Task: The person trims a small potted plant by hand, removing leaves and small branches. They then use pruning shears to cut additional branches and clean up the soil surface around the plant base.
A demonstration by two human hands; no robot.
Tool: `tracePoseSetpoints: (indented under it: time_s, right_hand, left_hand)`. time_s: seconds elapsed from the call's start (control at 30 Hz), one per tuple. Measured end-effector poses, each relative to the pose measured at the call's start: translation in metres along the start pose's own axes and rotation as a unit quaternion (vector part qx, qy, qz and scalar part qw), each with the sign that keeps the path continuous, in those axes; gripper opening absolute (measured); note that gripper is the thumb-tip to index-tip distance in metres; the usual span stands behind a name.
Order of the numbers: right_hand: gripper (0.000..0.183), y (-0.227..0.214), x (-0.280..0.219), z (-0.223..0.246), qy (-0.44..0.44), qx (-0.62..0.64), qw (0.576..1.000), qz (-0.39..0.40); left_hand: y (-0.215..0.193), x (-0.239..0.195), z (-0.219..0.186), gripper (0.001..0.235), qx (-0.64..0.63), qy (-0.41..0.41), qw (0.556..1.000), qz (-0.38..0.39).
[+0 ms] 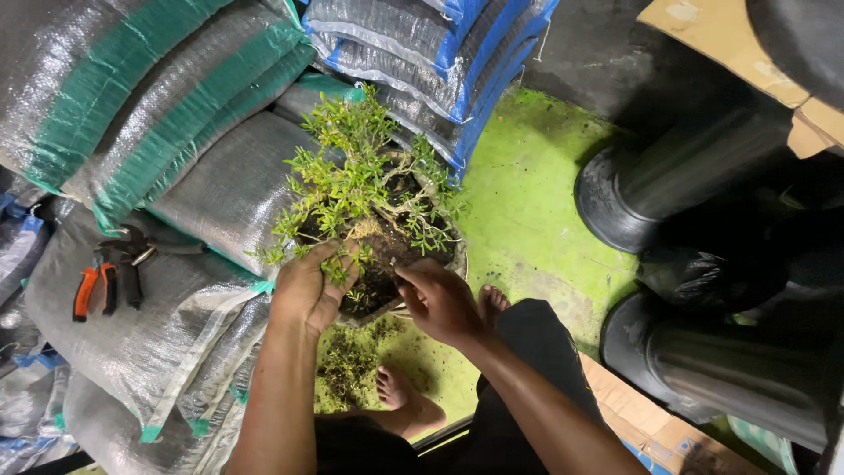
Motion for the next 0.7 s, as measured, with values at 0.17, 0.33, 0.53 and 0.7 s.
tracePoseSetpoints:
  time_s: [0.17, 0.33, 0.53, 0.7]
  right_hand:
    - [0.041, -0.002, -0.021, -0.006, 0.011, 0.024, 0.999, -0.037]
    - [0.038, -0.016, -0.028, -0.008, 0.022, 0.059, 0.996, -0.060]
    - [0.044, -0.011, 0.018, 0.010, -0.005, 0.027, 0.998, -0.052]
    - [0.022, 0.007, 0.074, 0.006, 0.143, 0.127, 0.980, -0.051]
  left_hand:
    - [0.000, -0.003, 0.003, 0.019, -0.028, -0.015, 0.999, 0.028]
    - [0.011, -0.032, -0.007, 0.016, -0.011, 0.031, 0.999, -0.009]
    - [-0.006, -0.024, -0.005, 0.030, 0.075, 0.060, 0.988, -0.120]
    - [-0.032, 0.016, 0.005, 0.038, 0.100, 0.064, 0.986, -0.119]
Point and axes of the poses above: each hand's wrist, its own x-axis towards the middle knuckle, its own y-axis out of the palm, z = x × y, the point moved 7 cm from there along x, towards the middle knuckle, and after that the axes turned 3 degrees about -y, right-handed, at the moved point
